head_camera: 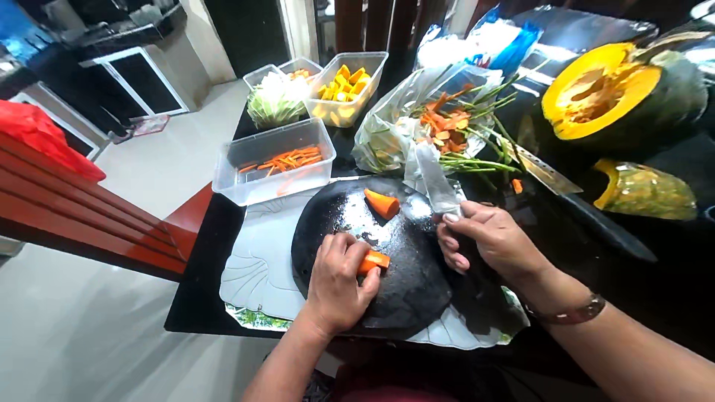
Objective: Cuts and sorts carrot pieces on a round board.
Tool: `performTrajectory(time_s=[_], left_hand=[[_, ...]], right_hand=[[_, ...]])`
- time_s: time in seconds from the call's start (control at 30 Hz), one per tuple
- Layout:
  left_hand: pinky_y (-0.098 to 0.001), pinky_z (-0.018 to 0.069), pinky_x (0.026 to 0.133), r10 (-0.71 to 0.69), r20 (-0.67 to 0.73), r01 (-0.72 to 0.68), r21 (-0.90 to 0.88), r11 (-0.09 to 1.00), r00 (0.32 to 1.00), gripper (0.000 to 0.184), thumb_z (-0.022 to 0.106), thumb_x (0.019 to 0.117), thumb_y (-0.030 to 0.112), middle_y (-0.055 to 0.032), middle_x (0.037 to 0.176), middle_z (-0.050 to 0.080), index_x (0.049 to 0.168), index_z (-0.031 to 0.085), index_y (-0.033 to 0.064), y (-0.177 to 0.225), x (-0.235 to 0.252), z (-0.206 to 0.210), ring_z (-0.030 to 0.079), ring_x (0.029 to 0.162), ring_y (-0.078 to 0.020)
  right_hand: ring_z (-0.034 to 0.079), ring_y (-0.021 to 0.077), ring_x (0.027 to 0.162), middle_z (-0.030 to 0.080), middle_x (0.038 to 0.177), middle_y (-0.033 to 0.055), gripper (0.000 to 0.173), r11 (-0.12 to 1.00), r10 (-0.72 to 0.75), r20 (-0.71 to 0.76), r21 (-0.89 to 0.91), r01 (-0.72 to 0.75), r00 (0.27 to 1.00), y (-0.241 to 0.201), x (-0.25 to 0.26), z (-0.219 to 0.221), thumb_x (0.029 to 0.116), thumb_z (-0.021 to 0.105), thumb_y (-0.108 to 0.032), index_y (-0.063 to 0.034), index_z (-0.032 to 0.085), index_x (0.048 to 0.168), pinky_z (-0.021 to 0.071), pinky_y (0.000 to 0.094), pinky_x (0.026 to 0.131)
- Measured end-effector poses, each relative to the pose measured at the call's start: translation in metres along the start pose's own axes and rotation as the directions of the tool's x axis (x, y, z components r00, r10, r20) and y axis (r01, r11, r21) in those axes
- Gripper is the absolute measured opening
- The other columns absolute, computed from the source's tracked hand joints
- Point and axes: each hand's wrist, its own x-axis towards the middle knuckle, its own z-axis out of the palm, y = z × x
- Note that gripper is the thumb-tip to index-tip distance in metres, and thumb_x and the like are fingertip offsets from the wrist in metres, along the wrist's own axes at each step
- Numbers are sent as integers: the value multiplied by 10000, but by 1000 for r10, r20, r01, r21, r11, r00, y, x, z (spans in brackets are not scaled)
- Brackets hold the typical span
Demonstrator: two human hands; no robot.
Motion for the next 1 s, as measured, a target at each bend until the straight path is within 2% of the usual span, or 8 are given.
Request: performTrajectory(time_s=[0.17,0.57,0.8,0.93,1.0], left_hand=[[-412,557,848,10,-16,-10,11,1000,1000,269,698,850,218,-149,1003,705,1028,775,31,2,-2,0,668,968,-308],[-388,559,816,49,-25,-48,37,998,999,255,690,854,210,-131,1000,697,1030,769,42,1,-4,0,665,951,-288],[-425,563,855,14,10,-14,34,999,1000,242,692,866,199,-157,1026,703,1026,765,34,3,-3,-4,672,999,-321],[-457,556,860,18,51,-19,35,999,999,258,687,880,190,-179,1058,695,1074,761,36,6,-2,-5,665,1033,-346],[-477,545,875,45,66,-49,54,997,997,308,703,899,259,-182,1098,692,1139,761,75,6,-1,-5,657,1067,-354]], right_hand=[[526,38,416,570,598,-89,162,993,-76,24,-93,78,997,5,-4,6,1000,425,-116,-142,584,1011,495,197,403],[528,35,416,561,591,-103,146,986,-101,27,-132,104,994,8,-4,5,995,460,-143,-160,601,1027,488,197,391],[529,23,415,578,599,-128,130,971,-166,25,-170,168,986,15,-3,4,999,494,-213,-201,612,1054,488,206,383],[549,8,447,608,627,-154,104,957,-240,65,-150,247,969,20,-4,-1,1022,528,-242,-256,622,1065,498,193,410],[562,10,461,621,635,-153,121,955,-255,81,-134,264,964,21,-5,-3,1027,511,-216,-261,615,1069,504,197,420]])
